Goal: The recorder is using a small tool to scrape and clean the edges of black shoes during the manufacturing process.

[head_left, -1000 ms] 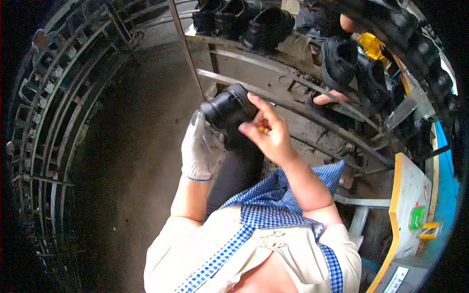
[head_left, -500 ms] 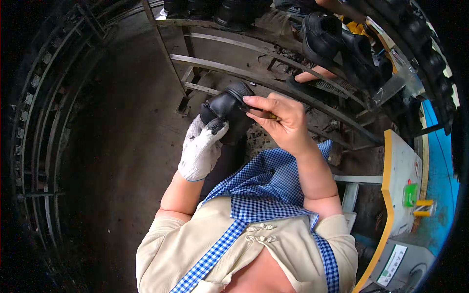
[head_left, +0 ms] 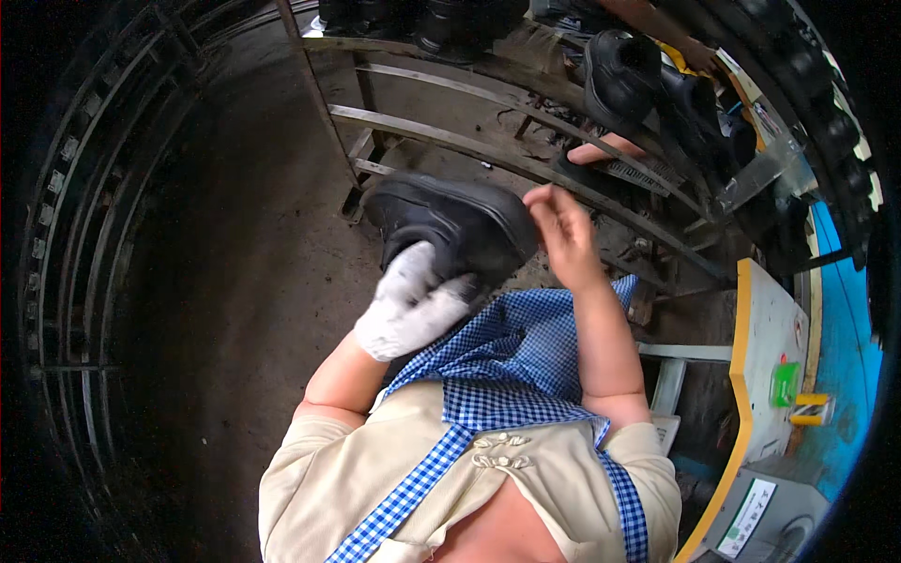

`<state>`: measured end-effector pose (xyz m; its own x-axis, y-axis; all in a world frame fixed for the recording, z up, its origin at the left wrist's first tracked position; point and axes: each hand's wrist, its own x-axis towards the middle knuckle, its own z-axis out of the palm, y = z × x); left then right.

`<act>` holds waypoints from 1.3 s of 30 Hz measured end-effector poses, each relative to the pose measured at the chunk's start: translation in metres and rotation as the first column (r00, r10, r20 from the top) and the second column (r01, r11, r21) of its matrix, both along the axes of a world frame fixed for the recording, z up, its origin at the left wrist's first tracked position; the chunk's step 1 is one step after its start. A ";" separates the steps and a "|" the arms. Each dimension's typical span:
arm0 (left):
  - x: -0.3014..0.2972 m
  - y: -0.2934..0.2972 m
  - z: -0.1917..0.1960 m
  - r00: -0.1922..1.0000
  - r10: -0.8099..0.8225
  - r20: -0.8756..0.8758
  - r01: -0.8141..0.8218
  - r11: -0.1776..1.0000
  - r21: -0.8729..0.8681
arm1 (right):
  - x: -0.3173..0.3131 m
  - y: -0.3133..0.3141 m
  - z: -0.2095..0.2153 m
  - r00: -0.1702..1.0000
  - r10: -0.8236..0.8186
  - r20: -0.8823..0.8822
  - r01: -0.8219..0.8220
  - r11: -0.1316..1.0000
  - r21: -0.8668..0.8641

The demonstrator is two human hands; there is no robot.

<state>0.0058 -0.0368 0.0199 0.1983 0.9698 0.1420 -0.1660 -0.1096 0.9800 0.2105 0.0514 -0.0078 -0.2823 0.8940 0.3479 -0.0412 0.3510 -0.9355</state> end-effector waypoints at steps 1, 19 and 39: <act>0.001 0.003 -0.002 0.979 0.038 -0.200 0.020 0.960 0.278 | 0.005 -0.005 -0.004 0.994 0.022 0.105 -0.012 0.996 -0.088; -0.007 0.013 -0.027 0.878 -0.211 0.429 0.281 0.954 -0.105 | 0.005 -0.047 -0.029 0.968 -0.048 -0.247 -0.043 0.935 -0.351; -0.029 0.052 -0.005 0.845 0.408 0.345 -0.432 0.902 -0.007 | 0.021 -0.052 -0.101 0.575 0.194 -0.795 -0.639 0.713 -0.289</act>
<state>-0.0229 0.0150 0.0150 -0.2959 0.9351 0.1950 -0.4008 -0.3069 0.8633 0.2311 -0.0007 -0.1085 -0.5563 0.8170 0.1515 -0.7255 -0.3886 -0.5680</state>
